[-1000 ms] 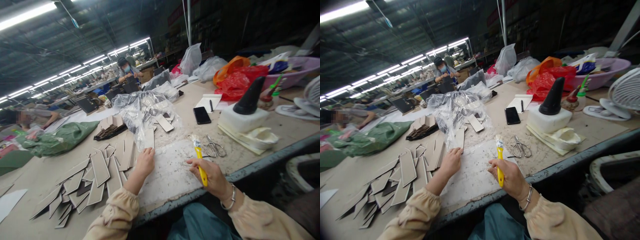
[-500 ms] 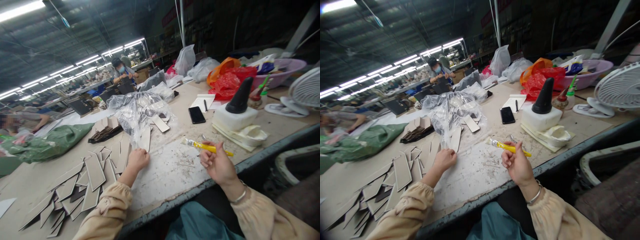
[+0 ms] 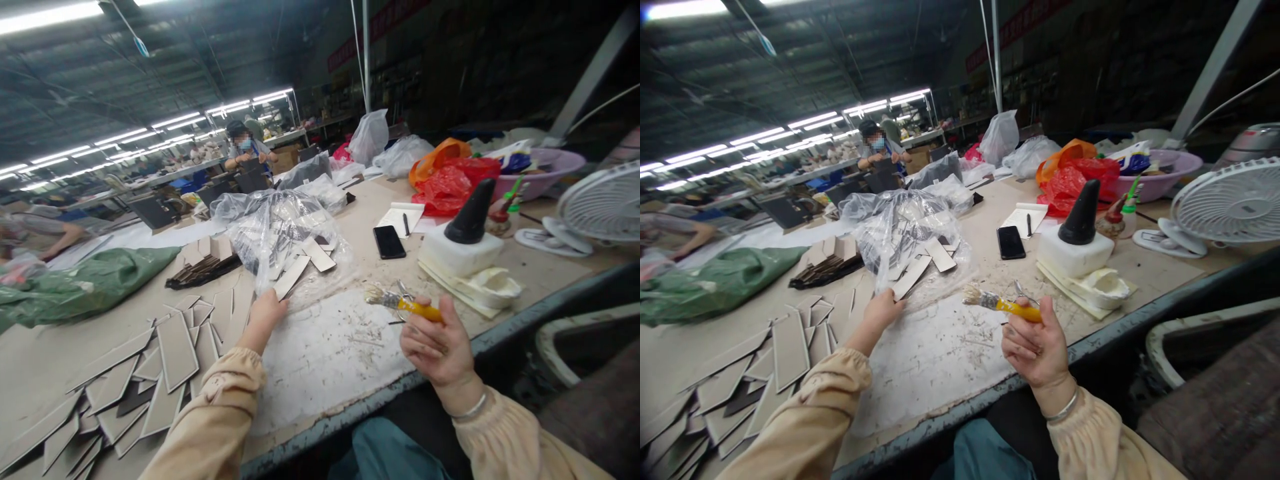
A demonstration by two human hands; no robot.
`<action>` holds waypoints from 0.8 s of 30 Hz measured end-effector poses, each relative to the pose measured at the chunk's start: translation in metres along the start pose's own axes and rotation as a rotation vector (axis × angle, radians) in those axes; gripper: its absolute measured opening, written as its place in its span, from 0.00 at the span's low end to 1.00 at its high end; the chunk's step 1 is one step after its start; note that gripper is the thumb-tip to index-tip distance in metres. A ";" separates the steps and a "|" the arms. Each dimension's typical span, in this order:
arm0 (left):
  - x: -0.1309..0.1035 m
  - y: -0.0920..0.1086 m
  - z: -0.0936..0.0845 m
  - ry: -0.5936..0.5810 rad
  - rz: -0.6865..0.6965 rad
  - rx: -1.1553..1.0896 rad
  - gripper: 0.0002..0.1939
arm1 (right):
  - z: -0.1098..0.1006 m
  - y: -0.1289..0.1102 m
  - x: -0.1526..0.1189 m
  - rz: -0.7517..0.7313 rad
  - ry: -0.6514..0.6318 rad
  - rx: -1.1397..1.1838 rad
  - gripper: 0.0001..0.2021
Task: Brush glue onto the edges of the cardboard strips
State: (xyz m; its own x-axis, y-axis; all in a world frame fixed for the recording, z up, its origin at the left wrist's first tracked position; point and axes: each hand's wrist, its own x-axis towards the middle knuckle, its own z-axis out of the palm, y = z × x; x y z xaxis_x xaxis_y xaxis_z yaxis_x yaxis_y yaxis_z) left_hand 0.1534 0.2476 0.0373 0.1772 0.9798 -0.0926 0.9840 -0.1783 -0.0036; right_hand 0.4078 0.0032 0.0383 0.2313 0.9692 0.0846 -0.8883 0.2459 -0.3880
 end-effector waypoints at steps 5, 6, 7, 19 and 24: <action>0.007 -0.007 0.009 0.006 -0.082 -0.059 0.25 | 0.000 -0.003 -0.004 0.093 -0.269 0.337 0.24; 0.010 -0.008 0.011 0.004 -0.087 -0.068 0.25 | 0.000 -0.004 -0.004 0.105 -0.300 0.359 0.24; 0.012 -0.009 0.012 0.003 -0.089 -0.076 0.27 | 0.000 -0.005 -0.005 0.113 -0.322 0.364 0.24; 0.022 -0.017 0.013 0.029 -0.087 -0.224 0.35 | 0.005 -0.008 -0.010 0.062 -0.087 0.059 0.06; 0.015 -0.017 0.012 0.165 -0.115 -0.370 0.35 | 0.008 -0.009 -0.009 0.054 -0.057 0.017 0.05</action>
State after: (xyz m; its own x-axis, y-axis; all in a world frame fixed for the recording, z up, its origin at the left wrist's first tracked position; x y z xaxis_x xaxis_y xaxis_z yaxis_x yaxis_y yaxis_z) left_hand 0.1393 0.2641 0.0238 0.0370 0.9982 0.0478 0.9330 -0.0516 0.3561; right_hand 0.4107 -0.0073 0.0480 0.1602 0.9802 0.1166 -0.9056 0.1929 -0.3776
